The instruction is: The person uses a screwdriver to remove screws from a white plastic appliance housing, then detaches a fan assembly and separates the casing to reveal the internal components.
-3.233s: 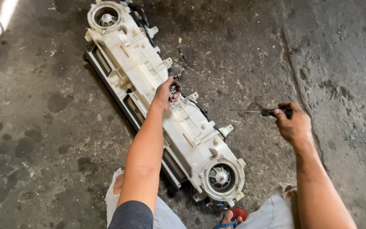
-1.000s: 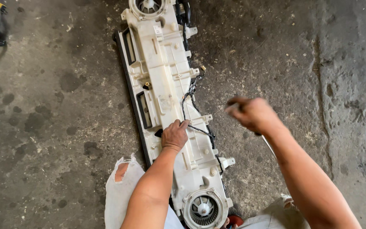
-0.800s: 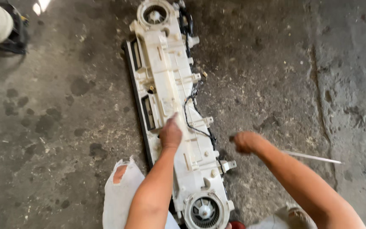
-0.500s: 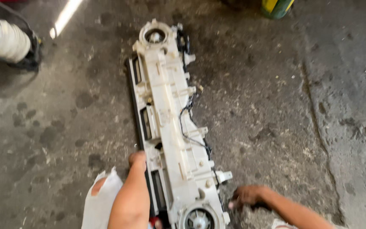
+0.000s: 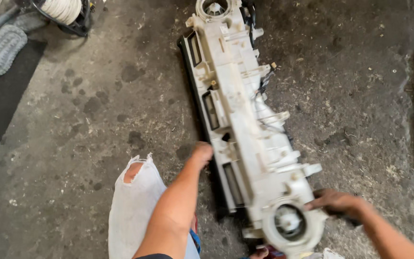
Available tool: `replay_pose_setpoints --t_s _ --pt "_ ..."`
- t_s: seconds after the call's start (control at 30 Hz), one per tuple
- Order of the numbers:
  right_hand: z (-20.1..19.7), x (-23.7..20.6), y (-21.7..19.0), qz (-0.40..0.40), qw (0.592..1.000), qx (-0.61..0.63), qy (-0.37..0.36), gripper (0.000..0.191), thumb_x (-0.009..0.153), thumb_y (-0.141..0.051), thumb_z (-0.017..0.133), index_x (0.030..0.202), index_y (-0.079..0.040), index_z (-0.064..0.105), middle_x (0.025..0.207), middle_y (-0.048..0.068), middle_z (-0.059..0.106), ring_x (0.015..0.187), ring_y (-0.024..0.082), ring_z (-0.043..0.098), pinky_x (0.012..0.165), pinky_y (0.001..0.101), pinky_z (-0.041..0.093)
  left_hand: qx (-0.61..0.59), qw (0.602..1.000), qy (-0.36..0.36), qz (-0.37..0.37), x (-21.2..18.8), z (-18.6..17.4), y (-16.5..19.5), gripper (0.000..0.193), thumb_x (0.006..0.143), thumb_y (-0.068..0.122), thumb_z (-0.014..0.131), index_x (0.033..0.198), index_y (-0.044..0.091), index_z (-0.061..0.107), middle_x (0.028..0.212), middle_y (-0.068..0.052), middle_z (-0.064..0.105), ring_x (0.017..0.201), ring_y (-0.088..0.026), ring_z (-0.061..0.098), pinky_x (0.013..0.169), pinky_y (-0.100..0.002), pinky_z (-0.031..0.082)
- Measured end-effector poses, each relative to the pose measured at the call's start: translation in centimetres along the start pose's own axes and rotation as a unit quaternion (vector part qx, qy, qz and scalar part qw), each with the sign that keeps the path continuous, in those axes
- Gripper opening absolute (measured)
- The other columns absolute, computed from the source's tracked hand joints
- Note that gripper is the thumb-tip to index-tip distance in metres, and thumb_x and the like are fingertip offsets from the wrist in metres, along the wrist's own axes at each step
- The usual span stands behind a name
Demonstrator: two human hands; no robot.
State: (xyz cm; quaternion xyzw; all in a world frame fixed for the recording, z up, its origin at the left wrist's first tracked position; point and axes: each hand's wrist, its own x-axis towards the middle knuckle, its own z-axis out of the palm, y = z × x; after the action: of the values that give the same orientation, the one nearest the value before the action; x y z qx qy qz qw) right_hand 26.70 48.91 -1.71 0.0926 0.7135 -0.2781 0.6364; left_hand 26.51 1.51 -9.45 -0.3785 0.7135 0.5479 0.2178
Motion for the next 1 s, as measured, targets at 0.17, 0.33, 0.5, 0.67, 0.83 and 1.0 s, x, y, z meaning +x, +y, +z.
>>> replay_pose_setpoints --t_s 0.17,0.33,0.5,0.67,0.83,1.0 --pt "-11.7 -8.6 0.4 0.154 0.951 -0.079 0.256 0.075 0.078 -0.036 0.085 0.142 -0.009 0.06 0.142 0.019 0.067 0.128 0.035 0.064 0.111 0.0473 0.048 -0.167 0.969 -0.174 -0.046 -5.7 13.5 1.9 0.025 0.098 0.031 0.055 0.115 0.017 0.067 0.073 -0.008 0.064 0.048 -0.017 0.044 0.038 -0.034 0.034" --pt "-14.9 -12.4 -7.0 0.158 0.846 -0.282 0.425 0.055 0.085 -0.04 0.08 0.127 -0.008 0.066 0.128 0.018 0.071 0.117 0.034 0.068 0.103 0.0467 0.053 0.204 0.882 -0.402 0.134 -7.2 18.4 8.5 0.032 0.096 0.022 0.051 0.121 0.02 0.07 0.098 -0.012 0.072 0.07 -0.026 0.067 0.055 -0.041 0.055" --pt "-7.4 -6.7 -20.6 -0.014 0.851 -0.37 0.372 0.042 0.092 -0.044 0.075 0.112 -0.008 0.073 0.115 0.017 0.076 0.106 0.033 0.072 0.094 0.046 0.058 0.554 0.694 -0.295 0.353 2.4 5.6 16.2 0.045 0.096 0.043 0.064 0.105 0.001 0.078 0.103 -0.02 0.078 0.087 -0.031 0.073 0.083 -0.047 0.058" --pt "3.1 2.7 -33.4 -0.207 0.778 -0.446 0.391 0.028 0.099 -0.017 0.048 0.109 -0.004 0.072 0.109 0.022 0.074 0.102 0.037 0.073 0.083 0.0493 0.06 0.526 0.806 -0.031 0.269 8.0 -14.8 14.0 0.039 0.089 0.039 0.075 0.096 0.0 0.076 0.096 -0.024 0.071 0.087 -0.041 0.068 0.079 -0.051 0.056" --pt "7.0 9.8 -39.9 -0.17 0.79 -0.415 0.419 0.034 0.104 -0.02 0.041 0.116 -0.007 0.069 0.119 0.022 0.07 0.104 0.036 0.072 0.082 0.0462 0.06 0.375 0.899 0.145 0.175 6.9 -19.4 4.7 0.041 0.091 0.043 0.073 0.094 0.003 0.076 0.098 -0.025 0.072 0.095 -0.044 0.07 0.084 -0.053 0.055" --pt "7.4 12.6 -38.9 -0.085 0.83 -0.345 0.43 0.034 0.108 -0.021 0.039 0.123 -0.004 0.064 0.118 0.02 0.071 0.104 0.035 0.073 0.081 0.0451 0.061 0.308 0.935 0.146 0.1 6.6 -16.5 -0.9 0.032 0.091 0.035 0.072 0.111 0.011 0.074 0.11 -0.02 0.072 0.102 -0.042 0.068 0.086 -0.052 0.055"
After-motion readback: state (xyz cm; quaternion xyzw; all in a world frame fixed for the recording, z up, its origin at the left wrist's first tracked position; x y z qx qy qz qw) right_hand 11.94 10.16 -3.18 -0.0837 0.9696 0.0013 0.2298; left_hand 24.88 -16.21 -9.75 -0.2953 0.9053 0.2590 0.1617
